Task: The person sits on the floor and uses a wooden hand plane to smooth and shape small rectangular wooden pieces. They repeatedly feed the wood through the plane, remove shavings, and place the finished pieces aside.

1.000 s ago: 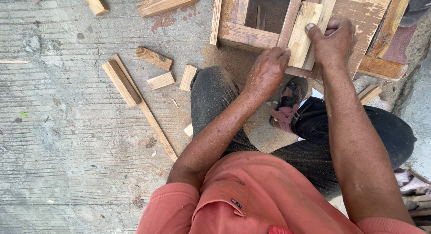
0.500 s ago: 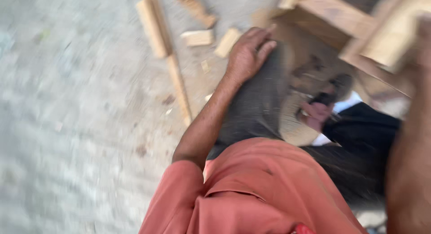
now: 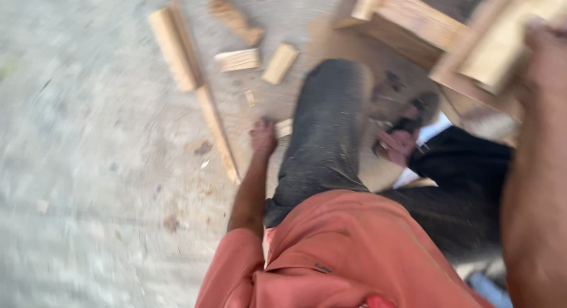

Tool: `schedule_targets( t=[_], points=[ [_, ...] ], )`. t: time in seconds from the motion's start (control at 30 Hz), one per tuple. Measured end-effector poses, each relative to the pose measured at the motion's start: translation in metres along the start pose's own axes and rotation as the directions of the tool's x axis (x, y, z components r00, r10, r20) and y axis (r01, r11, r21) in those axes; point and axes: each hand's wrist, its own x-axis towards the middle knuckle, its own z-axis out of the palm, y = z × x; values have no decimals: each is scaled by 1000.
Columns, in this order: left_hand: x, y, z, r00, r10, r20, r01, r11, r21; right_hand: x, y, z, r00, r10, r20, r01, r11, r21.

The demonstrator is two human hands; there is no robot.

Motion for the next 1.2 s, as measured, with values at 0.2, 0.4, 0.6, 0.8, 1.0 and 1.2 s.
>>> schedule_targets(
  t=[0.2, 0.4, 0.6, 0.8, 1.0, 1.2],
  points=[
    [-25, -32, -58, 986, -74, 152, 142, 849, -509, -17, -35, 28, 991, 115, -68, -119, 991, -53],
    [-79, 8, -164, 968, 133, -212, -249, 594, -765, -33, -72, 40, 992, 91, -87, -99, 991, -94],
    [-83, 122, -205, 863, 502, -44, -197, 255, -947, -39, -85, 55, 985, 147, -93, -160, 976, -150],
    [-55, 173, -222, 830, 492, 262, 283, 33, -959, -47, -102, 61, 978, 177, -107, -195, 962, -193],
    [-50, 168, -232, 782, 553, 289, 389, -70, -919, -47, -87, 64, 993, 72, -98, -92, 972, -215],
    [-53, 169, -233, 770, 567, 290, 435, -135, -890, -45, -81, 66, 992, 86, -91, -107, 957, -269]
  ],
)
